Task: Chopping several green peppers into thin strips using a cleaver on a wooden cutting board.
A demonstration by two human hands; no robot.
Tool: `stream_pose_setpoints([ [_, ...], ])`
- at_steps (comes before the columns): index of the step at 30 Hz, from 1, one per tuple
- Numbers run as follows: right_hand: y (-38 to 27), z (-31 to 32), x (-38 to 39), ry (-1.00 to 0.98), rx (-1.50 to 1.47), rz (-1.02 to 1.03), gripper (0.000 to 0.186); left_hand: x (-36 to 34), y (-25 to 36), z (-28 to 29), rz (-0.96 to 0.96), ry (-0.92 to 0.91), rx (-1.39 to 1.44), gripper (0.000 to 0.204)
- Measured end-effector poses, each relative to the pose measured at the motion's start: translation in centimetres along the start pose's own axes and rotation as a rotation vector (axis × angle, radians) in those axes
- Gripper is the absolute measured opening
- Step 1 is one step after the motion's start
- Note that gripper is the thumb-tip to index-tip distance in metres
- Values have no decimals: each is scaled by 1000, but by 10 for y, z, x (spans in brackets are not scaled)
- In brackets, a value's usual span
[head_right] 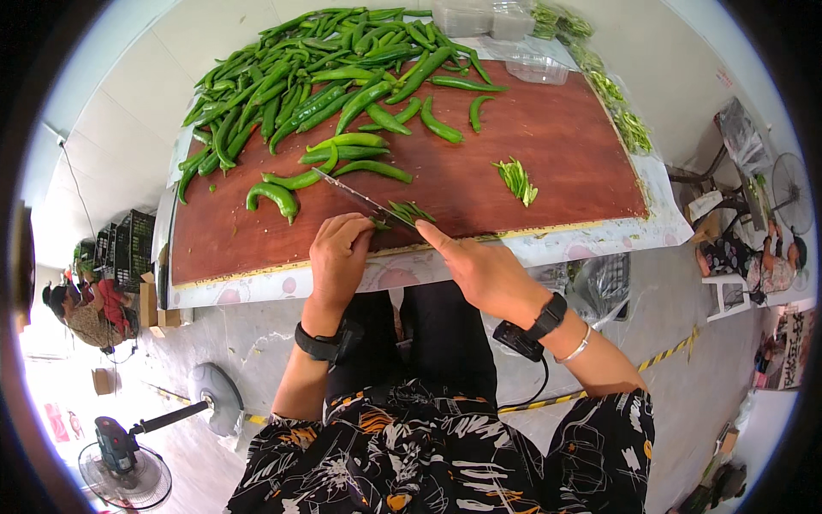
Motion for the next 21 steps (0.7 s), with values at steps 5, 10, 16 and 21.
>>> stream_pose_setpoints([
  [5, -13, 3, 2, -94, -38, -84, 65, -3, -1, 5, 6, 18, 3, 10],
  [10, -6, -4, 5, -134, -20, -86, 67, -3, -2, 1, 1, -2, -32, 12],
  [16, -8, -11, -6, -107, 0, -44, 69, -4, -4, 3, 2, -6, -25, 12],
  [21, -4, -15, -13, -65, -6, -17, 67, -2, -2, 0, -11, -22, -57, 13],
])
Point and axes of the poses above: each hand's wrist, its own x-axis away from the middle knuckle, its own z-axis out of the back of the hand, y = z × x, the point moved 9 cm from there along -x, towards the middle knuckle, and after that the axes turned 14 degrees about -x, right-handed, at the moved point
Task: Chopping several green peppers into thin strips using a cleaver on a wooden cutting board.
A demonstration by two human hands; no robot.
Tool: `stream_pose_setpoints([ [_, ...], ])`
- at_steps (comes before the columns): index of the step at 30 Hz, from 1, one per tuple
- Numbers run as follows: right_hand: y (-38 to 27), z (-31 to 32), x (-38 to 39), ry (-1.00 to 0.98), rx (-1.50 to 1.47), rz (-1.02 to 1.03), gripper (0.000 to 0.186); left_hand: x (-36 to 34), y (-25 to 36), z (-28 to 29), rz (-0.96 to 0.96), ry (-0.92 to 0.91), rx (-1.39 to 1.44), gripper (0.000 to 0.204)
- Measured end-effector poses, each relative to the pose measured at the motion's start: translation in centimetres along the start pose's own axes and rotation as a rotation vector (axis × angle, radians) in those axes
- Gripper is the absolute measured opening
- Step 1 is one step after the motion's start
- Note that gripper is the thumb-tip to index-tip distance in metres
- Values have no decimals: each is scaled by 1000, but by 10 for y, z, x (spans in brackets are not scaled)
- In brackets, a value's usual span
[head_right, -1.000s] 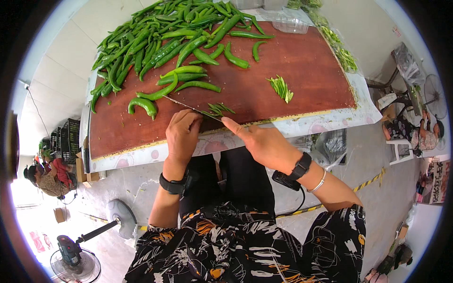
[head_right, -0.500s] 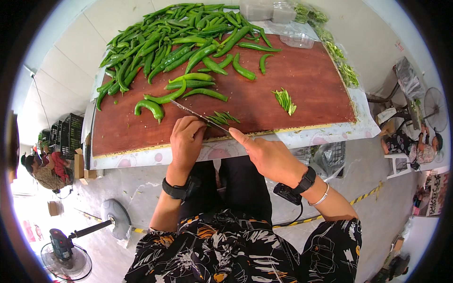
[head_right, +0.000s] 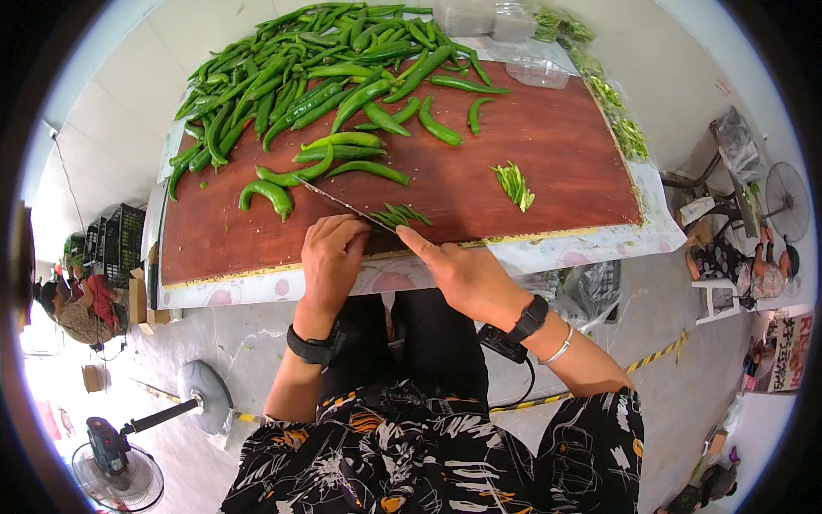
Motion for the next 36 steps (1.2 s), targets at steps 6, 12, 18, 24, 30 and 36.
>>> stream_pose_setpoints([
  [6, -5, 41, 24, 252, -171, 60, 64, -3, 13, -4, 50, -104, -53, 27],
  [12, 17, 89, 82, 457, -324, -114, 62, -23, 34, -33, 27, -251, -135, 26],
  [18, 47, 113, 144, 725, -439, -233, 61, -35, 56, -71, -27, -243, -154, 17],
  [24, 59, 116, 181, 871, -560, -261, 60, -66, 103, -124, -94, -287, -174, 11],
  [30, 80, 105, 195, 916, -621, -319, 61, -73, 135, -127, -101, -346, 26, 28],
  [36, 88, 91, 191, 910, -691, -323, 59, -60, 82, -65, -123, -193, 20, 33],
])
Point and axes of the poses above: each hand's wrist, its own x-axis away from the middle knuckle, its own z-axis out of the back of the hand, y = z × x, the point moved 9 cm from there along -x, towards the middle knuckle, and after that the axes turned 14 degrees about -x, right-handed, at the moved point
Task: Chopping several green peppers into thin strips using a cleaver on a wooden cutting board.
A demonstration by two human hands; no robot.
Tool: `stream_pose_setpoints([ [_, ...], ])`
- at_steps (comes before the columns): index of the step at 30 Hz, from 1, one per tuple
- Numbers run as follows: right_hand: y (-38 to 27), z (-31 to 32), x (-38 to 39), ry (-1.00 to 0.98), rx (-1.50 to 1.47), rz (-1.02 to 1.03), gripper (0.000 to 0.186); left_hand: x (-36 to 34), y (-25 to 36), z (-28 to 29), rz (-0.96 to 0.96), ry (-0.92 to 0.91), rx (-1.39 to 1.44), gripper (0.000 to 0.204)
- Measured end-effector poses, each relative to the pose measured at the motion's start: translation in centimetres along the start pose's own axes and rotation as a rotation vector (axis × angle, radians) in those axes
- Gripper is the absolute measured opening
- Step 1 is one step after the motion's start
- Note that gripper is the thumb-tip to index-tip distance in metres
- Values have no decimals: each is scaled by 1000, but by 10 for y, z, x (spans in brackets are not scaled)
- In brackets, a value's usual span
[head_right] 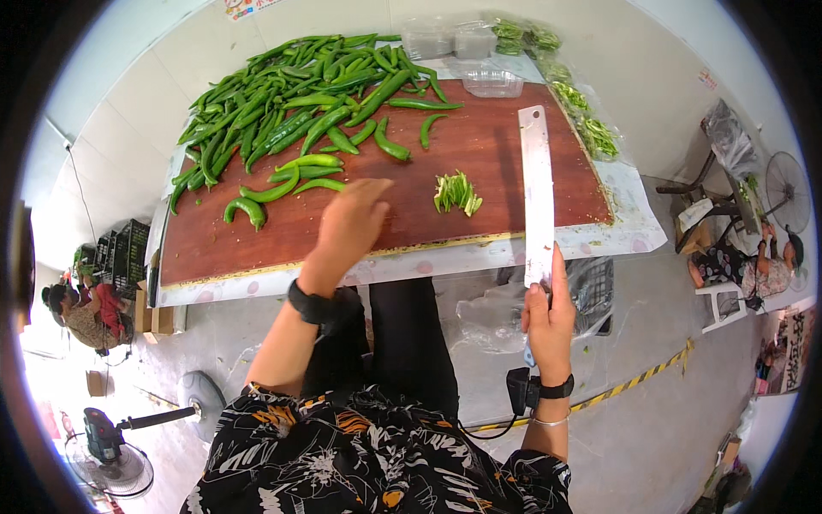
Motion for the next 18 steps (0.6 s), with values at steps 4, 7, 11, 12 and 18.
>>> stream_pose_setpoints([
  [4, 14, -26, 1, -91, -71, -50, 58, 8, -50, 34, 62, 124, -200, 30],
  [7, 21, -42, 6, -139, -80, -74, 58, 3, -74, 26, 91, 6, -259, 36],
  [11, 22, -56, 12, -168, -93, -102, 59, 2, -80, 18, 105, -4, -231, 27],
  [12, 23, -59, 12, -188, -87, -114, 60, 4, -79, 15, 105, -7, -223, 27],
  [18, 18, -75, 5, -304, 142, -163, 63, 25, -52, 16, 99, 58, -75, 17],
])
Point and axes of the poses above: each hand's wrist, its own x-axis away from the middle knuckle, its own z-axis out of the back of the hand, y = z × x, the point moved 9 cm from there along -x, towards the middle knuckle, and after that the axes turned 14 degrees about -x, right-handed, at the moved point
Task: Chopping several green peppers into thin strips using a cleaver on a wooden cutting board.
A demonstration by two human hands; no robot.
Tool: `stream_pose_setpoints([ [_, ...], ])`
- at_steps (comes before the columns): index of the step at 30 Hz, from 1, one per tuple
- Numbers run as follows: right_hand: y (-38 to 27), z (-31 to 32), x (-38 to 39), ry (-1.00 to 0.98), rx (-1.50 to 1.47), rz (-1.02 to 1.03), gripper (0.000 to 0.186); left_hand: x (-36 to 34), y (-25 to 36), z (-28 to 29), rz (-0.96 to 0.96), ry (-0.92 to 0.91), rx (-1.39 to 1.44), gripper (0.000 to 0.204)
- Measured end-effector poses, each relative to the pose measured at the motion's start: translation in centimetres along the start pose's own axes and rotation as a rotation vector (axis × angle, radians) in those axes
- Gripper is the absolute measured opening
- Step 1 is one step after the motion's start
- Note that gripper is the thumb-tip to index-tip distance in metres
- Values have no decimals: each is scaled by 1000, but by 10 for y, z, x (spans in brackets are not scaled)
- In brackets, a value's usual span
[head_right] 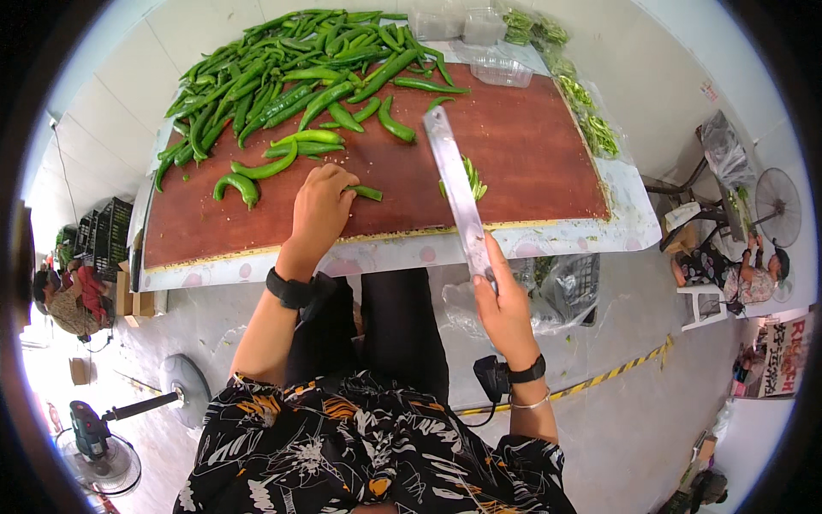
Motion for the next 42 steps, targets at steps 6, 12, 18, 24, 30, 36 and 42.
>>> stream_pose_setpoints([
  [6, -29, -24, -24, -145, 256, 109, 61, 14, 8, 8, 21, 55, -5, 18],
  [12, -33, -41, -45, -279, 545, 215, 28, 18, 13, 5, -41, 87, 84, 14],
  [18, -45, -61, -54, -355, 754, 347, 18, 21, 24, 14, -116, 159, 89, 10],
  [24, -52, -72, -58, -414, 851, 359, 18, 22, 20, 9, -54, 113, 90, 11],
  [30, -51, -71, -61, -434, 863, 348, 15, 23, 17, 9, -44, 146, 87, 8],
  [36, -43, -77, -61, -467, 874, 284, 18, 24, 13, 9, -28, 133, 108, 7],
  [42, -31, -87, -68, -432, 844, 343, 16, 26, 14, 7, -4, 143, 93, 7],
])
Point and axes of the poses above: each hand's wrist, its own x-axis away from the middle knuckle, its own z-axis out of the back of the hand, y = z × x, the point moved 9 cm from there along -x, towards the middle knuckle, and after that the axes turned 14 degrees about -x, right-handed, at the moved point
